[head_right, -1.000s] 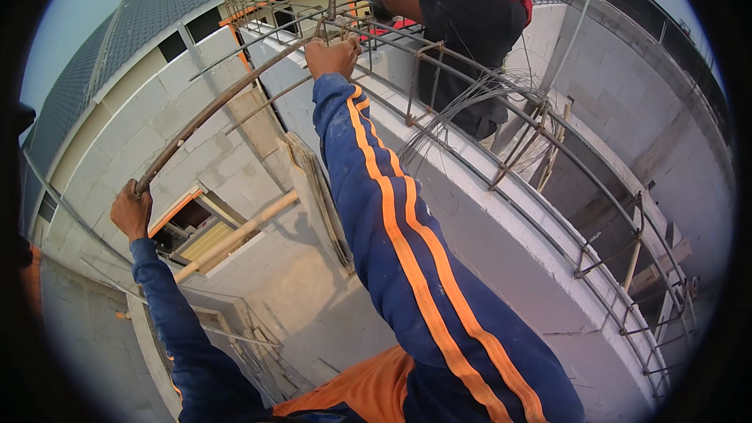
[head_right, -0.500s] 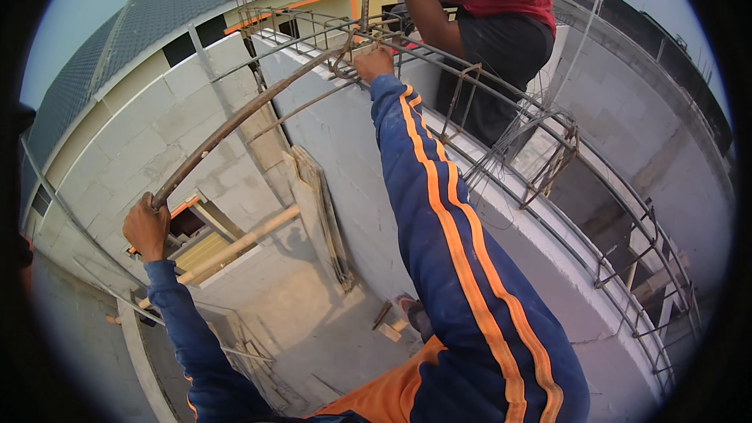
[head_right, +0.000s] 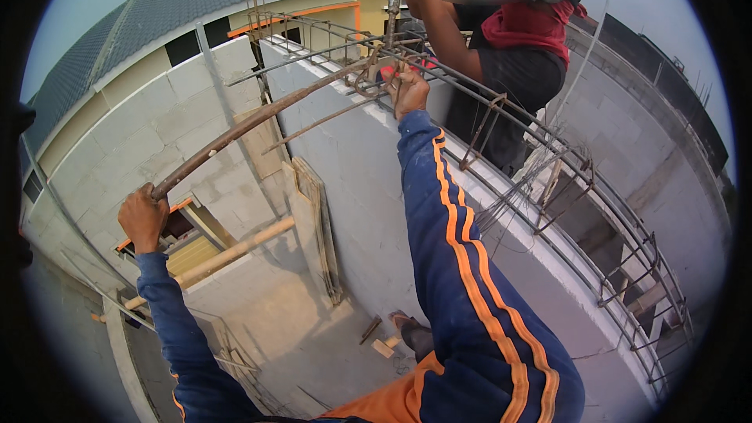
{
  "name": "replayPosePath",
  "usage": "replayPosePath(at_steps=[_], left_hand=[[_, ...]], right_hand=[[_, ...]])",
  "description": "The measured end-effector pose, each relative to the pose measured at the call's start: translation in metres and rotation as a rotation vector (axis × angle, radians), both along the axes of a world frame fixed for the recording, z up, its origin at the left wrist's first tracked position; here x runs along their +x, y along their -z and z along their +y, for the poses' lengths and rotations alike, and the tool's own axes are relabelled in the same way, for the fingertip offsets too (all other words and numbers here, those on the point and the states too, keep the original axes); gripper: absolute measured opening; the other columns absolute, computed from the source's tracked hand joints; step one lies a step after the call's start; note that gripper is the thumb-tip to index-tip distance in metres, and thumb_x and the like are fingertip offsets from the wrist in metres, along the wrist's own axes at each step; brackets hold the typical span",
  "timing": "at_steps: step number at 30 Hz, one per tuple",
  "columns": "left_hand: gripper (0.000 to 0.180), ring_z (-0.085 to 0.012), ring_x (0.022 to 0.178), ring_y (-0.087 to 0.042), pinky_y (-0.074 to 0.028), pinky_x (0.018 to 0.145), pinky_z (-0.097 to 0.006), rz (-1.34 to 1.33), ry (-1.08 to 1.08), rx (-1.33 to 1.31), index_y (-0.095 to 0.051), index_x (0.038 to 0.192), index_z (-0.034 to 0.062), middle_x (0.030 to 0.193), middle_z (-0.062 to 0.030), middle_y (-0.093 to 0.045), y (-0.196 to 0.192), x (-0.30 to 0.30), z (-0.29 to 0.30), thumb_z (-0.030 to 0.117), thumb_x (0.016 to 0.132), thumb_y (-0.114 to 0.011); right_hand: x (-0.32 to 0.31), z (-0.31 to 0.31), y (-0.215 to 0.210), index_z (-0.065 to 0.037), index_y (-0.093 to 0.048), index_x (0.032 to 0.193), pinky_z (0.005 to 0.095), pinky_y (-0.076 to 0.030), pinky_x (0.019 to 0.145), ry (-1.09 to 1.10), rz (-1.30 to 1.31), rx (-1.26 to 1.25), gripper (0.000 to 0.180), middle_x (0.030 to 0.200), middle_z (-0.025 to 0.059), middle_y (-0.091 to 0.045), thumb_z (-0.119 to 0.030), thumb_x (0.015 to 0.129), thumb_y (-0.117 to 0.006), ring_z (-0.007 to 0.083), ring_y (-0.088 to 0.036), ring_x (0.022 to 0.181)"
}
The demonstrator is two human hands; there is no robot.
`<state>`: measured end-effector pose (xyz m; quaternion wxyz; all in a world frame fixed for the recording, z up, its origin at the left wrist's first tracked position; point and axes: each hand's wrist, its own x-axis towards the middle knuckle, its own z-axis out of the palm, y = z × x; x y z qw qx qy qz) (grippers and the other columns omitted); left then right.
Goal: The person uses a crowbar to adjust and position steel rebar within a concrete wall formwork. They coordinate with a coworker who is also working on the rebar structure above the wall.
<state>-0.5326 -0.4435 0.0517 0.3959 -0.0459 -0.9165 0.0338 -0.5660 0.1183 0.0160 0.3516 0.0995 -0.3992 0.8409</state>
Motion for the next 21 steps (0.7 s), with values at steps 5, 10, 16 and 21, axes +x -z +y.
replayPosePath(at_steps=[5,10,16,21], left_hand=[[0.017,-0.032,0.066,-0.067,-0.052,0.058,-0.043,0.046,0.019,-0.047,-0.07,0.084,0.0151,0.072,-0.0117,-0.068,0.006,-0.007,-0.004,0.024,0.07,-0.069],[0.016,-0.0333,0.066,-0.065,-0.051,0.058,-0.044,0.009,-0.008,-0.021,-0.069,0.084,0.014,0.071,-0.0122,-0.067,0.012,0.001,-0.002,0.023,0.071,-0.068],[0.019,-0.0344,0.069,-0.065,-0.05,0.061,-0.045,-0.097,-0.06,0.028,-0.069,0.085,0.0123,0.073,-0.0138,-0.067,0.02,0.012,0.006,0.025,0.072,-0.067],[0.018,-0.0347,0.065,-0.064,-0.049,0.058,-0.045,-0.091,-0.05,0.039,-0.068,0.084,0.0117,0.07,-0.0136,-0.065,0.01,0.03,0.012,0.027,0.074,-0.068]], right_hand=[[-0.007,0.005,-0.017,-0.009,-0.055,0.105,0.0461,-0.05,0.083,-0.051,-0.276,-0.051,0.02,0.099,0.0146,-0.063,-0.02,0.094,-0.044,0.0294,-0.062,0.087],[-0.048,0.026,-0.028,-0.006,-0.05,0.108,0.0495,-0.057,0.068,0.023,-0.527,0.283,0.015,0.078,0.0079,-0.054,-0.018,0.1,-0.044,0.0208,-0.055,0.062],[-0.104,0.088,0.017,-0.004,-0.063,0.097,0.0506,-0.055,0.071,0.526,-0.413,1.098,0.017,0.089,0.0135,-0.063,-0.017,0.09,-0.055,0.029,-0.064,0.079],[-0.111,0.122,0.015,-0.002,-0.062,0.101,0.04,-0.057,0.071,0.78,-0.229,1.953,0.017,0.08,0.011,-0.065,-0.013,0.091,-0.054,0.0239,-0.067,0.077]])
